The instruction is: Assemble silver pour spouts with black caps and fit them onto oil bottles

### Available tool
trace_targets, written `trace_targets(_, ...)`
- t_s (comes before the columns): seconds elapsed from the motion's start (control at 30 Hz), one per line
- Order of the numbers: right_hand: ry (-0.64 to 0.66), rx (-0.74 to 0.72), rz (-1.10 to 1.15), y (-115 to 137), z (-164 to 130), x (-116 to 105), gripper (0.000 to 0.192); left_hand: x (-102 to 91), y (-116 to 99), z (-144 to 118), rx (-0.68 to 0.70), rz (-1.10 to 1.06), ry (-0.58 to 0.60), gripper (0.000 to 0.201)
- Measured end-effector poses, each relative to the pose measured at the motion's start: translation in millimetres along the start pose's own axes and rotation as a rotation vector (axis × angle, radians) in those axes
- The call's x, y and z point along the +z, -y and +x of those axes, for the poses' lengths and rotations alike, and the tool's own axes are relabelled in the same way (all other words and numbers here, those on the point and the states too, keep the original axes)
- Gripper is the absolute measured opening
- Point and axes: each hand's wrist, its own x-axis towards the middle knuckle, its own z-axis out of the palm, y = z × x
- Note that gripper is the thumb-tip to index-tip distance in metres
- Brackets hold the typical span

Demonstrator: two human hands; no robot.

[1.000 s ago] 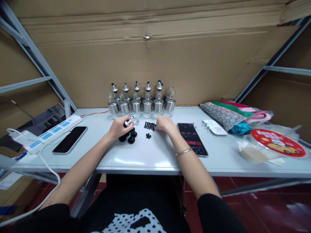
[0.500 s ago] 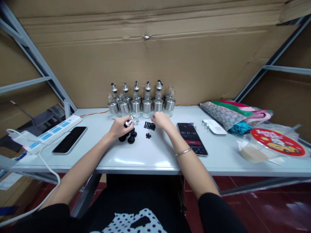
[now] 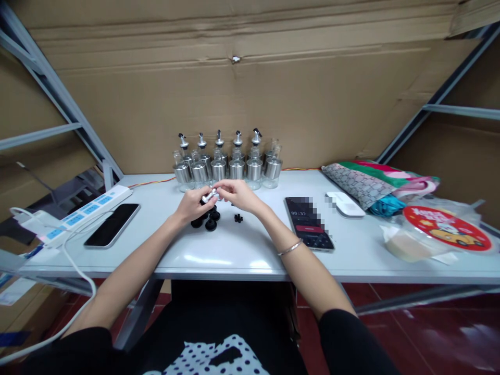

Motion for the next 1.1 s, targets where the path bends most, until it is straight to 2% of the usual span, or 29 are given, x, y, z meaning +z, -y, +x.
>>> trace_targets(0.23, -0.157, -0.128, -0.287, 2.2, -1.6, 4.5, 0.016, 2.2, 0.9, 1.5, 0.063, 0.064, -0.097, 0.010)
trace_targets(0.5, -0.221, -0.091, -0.588, -0.7, -1.5, 14.7, 0.014, 7.1, 1.8, 1.1, 0.050, 0.044, -0.101, 0.011)
trace_targets(0.8, -0.232, -0.101, -0.595, 1.2, -3.1, 16.5, 0.020, 6.4, 3.7, 0.8, -0.033, -0.073, -0.046, 0.008)
trace_targets(1.1, -0.193, -0.033, -0.594, 5.0, -3.3, 20.9, 0.021, 8.8, 4.4, -0.2, -0.115, -0.110, -0.023, 0.010)
